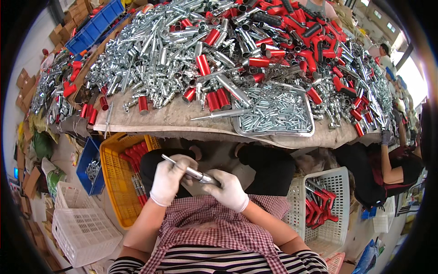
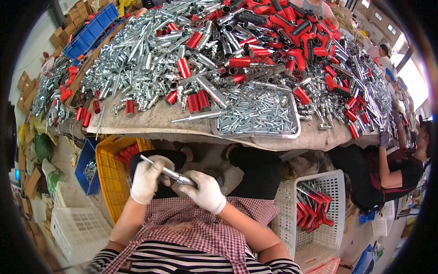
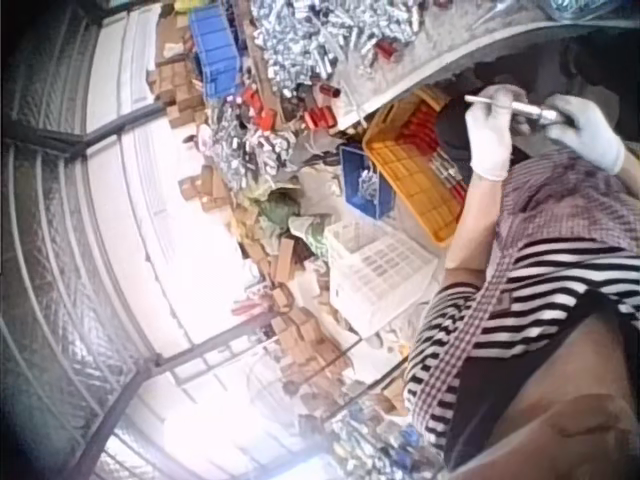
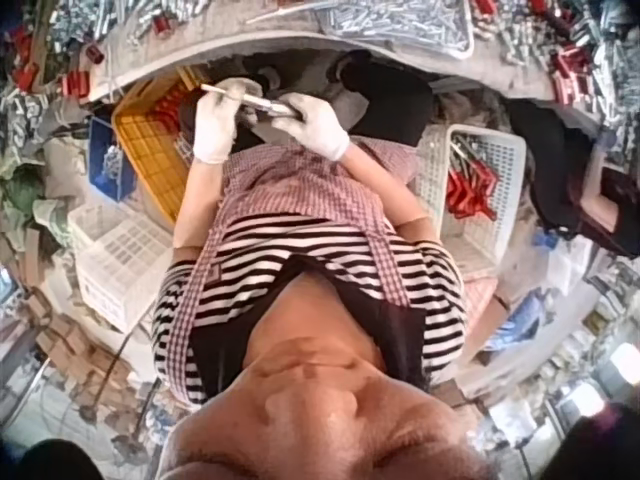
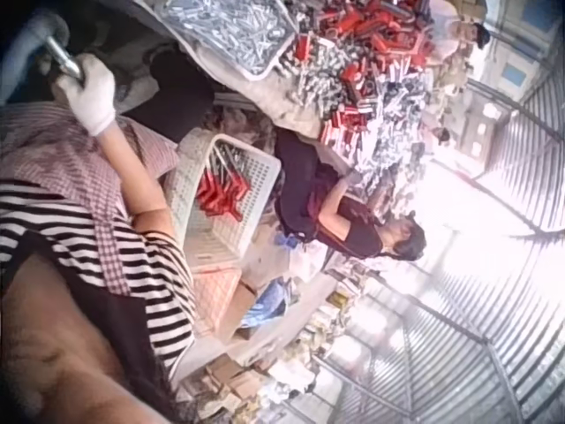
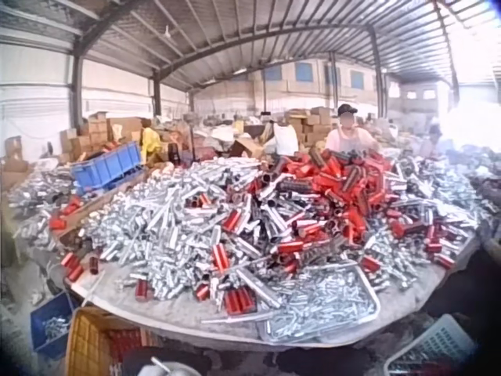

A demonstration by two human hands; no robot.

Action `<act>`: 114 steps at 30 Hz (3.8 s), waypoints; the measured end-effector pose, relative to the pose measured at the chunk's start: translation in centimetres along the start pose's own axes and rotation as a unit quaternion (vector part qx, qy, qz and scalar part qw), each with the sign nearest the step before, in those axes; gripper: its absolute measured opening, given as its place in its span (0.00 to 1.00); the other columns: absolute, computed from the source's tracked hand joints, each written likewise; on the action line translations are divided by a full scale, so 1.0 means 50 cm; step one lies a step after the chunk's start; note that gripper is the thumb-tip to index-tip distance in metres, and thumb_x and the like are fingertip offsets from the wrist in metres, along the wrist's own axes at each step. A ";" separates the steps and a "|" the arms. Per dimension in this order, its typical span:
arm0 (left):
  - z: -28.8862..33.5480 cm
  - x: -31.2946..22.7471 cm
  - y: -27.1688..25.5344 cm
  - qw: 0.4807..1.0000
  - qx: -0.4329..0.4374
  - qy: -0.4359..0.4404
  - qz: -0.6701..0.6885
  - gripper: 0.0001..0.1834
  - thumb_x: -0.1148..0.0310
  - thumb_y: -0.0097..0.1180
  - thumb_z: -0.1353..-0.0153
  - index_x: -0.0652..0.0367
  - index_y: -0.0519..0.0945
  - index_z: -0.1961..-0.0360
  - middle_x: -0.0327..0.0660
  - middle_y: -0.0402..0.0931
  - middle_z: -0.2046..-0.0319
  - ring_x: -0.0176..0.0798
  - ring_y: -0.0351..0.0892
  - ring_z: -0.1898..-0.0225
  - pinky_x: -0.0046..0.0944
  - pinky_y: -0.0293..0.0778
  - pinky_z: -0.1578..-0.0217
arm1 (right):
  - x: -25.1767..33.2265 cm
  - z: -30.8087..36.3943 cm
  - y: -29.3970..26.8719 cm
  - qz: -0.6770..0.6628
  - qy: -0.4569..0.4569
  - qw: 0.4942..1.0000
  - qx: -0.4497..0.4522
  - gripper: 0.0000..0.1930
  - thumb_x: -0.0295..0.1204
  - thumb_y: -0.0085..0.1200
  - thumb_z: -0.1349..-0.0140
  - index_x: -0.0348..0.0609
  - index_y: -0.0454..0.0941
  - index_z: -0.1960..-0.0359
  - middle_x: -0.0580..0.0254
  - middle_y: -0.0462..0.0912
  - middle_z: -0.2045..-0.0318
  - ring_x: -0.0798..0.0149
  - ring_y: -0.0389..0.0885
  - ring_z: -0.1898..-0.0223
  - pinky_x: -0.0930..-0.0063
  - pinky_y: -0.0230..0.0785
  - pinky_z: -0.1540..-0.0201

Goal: The person assembles tools by fitting metal tubes and sleeves together, attaching handles to them by hand, and placing the assembled tools into a crate.

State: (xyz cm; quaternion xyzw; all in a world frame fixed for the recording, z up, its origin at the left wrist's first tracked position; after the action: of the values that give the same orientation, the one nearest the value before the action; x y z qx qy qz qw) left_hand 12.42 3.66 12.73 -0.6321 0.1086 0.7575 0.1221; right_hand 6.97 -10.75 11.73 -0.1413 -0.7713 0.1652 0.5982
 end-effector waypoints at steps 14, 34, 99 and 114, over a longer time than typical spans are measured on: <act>0.035 -0.035 0.084 0.987 0.107 0.118 -0.005 0.27 0.48 0.62 0.39 0.65 0.77 0.56 0.45 0.75 0.53 0.38 0.75 0.53 0.38 0.71 0.50 | -0.007 0.026 0.074 -0.517 0.130 0.833 0.147 0.21 0.48 0.51 0.30 0.38 0.76 0.61 0.65 0.74 0.78 0.73 0.69 0.81 0.78 0.59 0.79; 0.038 -0.143 0.005 0.982 -0.072 0.152 0.083 0.34 0.38 0.55 0.38 0.66 0.75 0.57 0.39 0.74 0.70 0.25 0.68 0.80 0.25 0.62 0.81 | 0.046 0.013 -0.040 -0.033 0.002 0.987 0.158 0.15 0.39 0.51 0.33 0.38 0.78 0.57 0.48 0.82 0.68 0.47 0.82 0.65 0.60 0.74 0.62; 0.091 -0.127 -0.143 0.956 -0.161 0.147 0.199 0.43 0.65 0.56 0.33 0.60 0.43 0.26 0.49 0.78 0.58 0.37 0.81 0.67 0.33 0.79 0.68 | 0.137 -0.420 -0.048 0.242 -0.110 0.964 -0.010 0.24 0.48 0.64 0.51 0.38 0.79 0.64 0.43 0.84 0.70 0.42 0.83 0.65 0.54 0.76 0.58; 0.127 -0.110 -0.197 0.911 -0.276 0.199 0.234 0.33 0.63 0.55 0.33 0.60 0.58 0.31 0.47 0.77 0.56 0.40 0.80 0.65 0.37 0.75 0.67 | 0.070 -0.026 -0.029 0.045 0.010 0.992 0.115 0.22 0.36 0.67 0.46 0.37 0.77 0.54 0.49 0.83 0.64 0.51 0.85 0.62 0.65 0.76 0.58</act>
State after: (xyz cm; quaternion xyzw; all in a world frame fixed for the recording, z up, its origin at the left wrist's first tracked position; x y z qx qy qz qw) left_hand 10.62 14.77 19.15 -0.7349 0.0624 0.6225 -0.2619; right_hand 7.35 -10.49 15.71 -0.1083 -0.7340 0.2781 0.6101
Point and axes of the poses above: each hand's wrist, its own z-axis away from the middle knuckle, its own y-axis out of the palm, x = y × z, the point moved 10 cm from there along -z, towards the middle knuckle
